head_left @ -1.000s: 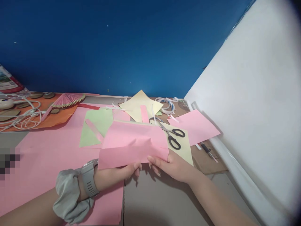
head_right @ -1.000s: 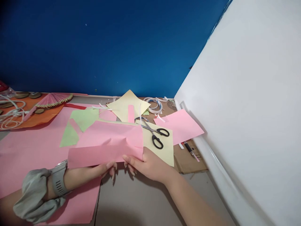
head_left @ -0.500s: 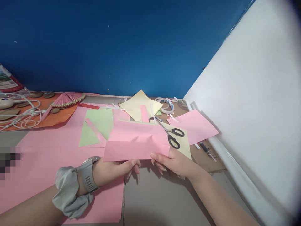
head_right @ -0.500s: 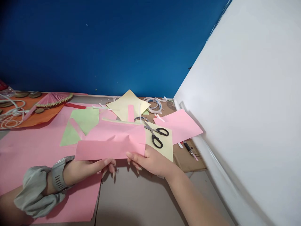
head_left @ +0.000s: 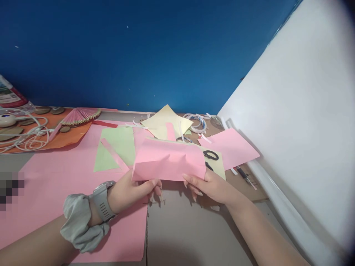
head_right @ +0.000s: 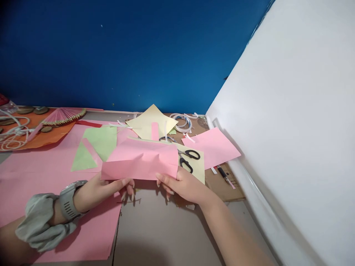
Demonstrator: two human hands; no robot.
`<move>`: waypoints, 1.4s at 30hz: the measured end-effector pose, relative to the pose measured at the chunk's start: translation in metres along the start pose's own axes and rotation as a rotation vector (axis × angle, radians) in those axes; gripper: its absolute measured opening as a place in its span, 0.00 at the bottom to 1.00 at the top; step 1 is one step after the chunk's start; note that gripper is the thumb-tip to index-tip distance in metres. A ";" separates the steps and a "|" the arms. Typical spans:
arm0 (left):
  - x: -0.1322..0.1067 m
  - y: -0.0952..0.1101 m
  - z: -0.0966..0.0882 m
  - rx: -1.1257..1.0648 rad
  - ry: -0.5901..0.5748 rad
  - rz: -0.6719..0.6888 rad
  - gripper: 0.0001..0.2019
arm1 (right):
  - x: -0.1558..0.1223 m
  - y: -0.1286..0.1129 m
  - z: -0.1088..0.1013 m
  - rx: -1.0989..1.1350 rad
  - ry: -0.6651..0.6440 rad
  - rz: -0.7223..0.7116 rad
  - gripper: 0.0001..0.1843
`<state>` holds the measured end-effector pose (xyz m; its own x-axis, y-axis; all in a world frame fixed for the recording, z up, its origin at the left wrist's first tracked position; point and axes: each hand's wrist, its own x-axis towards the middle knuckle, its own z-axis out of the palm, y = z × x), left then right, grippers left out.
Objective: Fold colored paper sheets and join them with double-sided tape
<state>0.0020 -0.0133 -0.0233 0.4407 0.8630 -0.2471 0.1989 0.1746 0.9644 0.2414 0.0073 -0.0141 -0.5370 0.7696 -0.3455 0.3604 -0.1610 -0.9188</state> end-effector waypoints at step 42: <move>0.008 0.000 -0.014 -0.297 0.134 0.076 0.10 | 0.000 -0.003 -0.014 -0.028 0.171 0.013 0.21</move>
<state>-0.0064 0.0004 -0.0245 0.3216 0.9300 -0.1779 -0.1023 0.2209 0.9699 0.2513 0.0160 -0.0086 -0.3955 0.8618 -0.3177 0.3887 -0.1563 -0.9080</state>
